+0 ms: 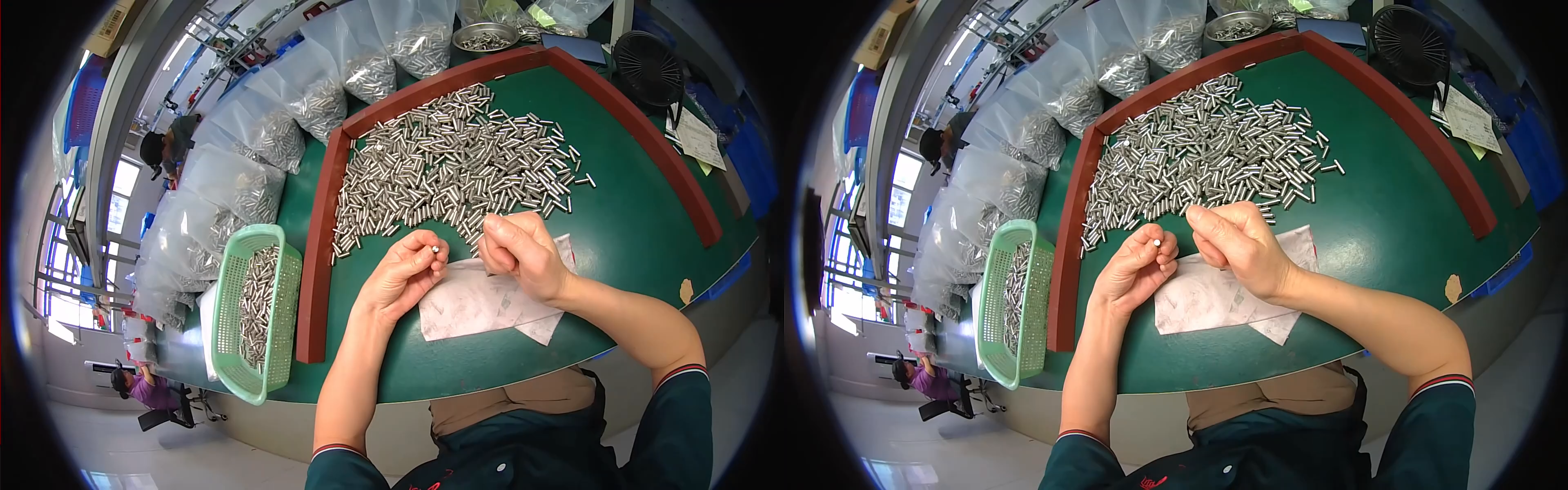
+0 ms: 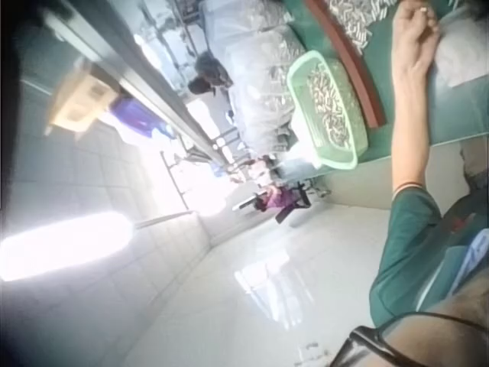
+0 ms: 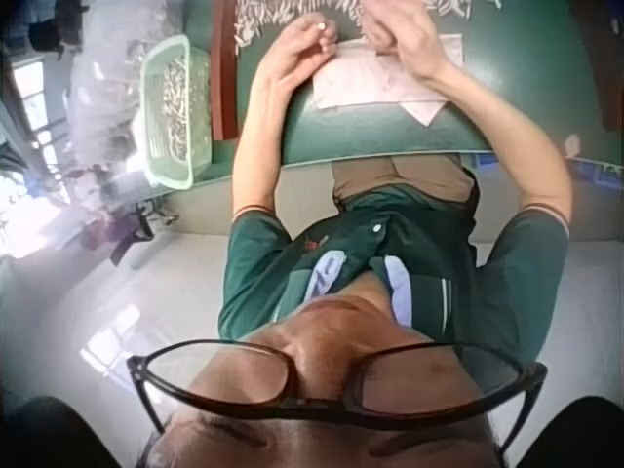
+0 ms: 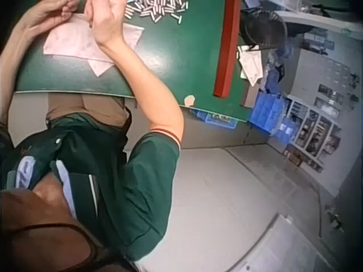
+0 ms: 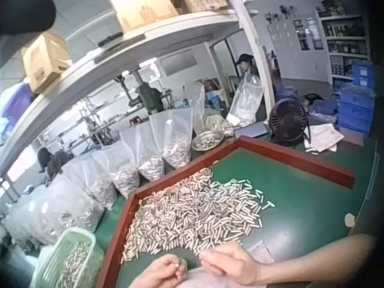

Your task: Manually inspecting and sorting small metal pins at a manufacturing workbench.

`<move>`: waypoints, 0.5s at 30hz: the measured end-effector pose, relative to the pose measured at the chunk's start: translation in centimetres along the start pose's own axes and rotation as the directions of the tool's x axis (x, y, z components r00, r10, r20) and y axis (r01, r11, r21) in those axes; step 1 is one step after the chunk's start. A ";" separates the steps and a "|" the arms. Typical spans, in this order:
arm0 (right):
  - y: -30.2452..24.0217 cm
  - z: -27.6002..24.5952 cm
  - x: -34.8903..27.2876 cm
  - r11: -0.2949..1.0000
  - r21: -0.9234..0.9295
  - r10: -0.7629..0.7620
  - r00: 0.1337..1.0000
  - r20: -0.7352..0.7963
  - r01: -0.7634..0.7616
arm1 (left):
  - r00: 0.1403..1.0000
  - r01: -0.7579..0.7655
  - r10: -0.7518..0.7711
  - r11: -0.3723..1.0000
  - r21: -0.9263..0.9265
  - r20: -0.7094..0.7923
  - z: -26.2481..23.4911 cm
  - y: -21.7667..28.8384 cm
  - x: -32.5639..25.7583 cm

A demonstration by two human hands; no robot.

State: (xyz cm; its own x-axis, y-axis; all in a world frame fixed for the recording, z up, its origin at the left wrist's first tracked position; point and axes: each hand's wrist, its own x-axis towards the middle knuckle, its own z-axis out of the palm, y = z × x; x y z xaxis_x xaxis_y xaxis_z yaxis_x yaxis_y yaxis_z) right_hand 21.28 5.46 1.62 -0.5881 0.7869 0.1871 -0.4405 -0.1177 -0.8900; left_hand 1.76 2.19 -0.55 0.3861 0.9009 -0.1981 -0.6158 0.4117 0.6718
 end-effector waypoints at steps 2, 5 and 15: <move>-0.1 0.0 0.0 1.000 -0.001 0.002 1.000 -0.001 -0.002 | 0.999 -0.004 0.005 1.000 0.018 -0.033 0.1 0.0 0.0; -0.2 0.1 -0.1 1.000 -0.027 0.006 1.000 0.006 -0.005 | 0.999 -0.021 0.022 0.999 0.034 -0.041 0.2 -0.1 -0.1; -0.3 -0.1 -0.3 0.999 -0.051 0.002 1.000 -0.016 -0.002 | 0.989 0.061 0.022 0.846 0.530 -0.149 2.7 -0.1 -0.6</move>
State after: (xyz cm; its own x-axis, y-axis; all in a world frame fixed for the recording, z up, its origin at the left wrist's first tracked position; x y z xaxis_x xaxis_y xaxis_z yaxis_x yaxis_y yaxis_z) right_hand 21.61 5.32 1.81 -0.5778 0.7963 0.1789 -0.4039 -0.0885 -0.9105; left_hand 3.45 1.19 1.42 0.2663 0.9201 -0.2872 -0.1331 0.3302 0.9345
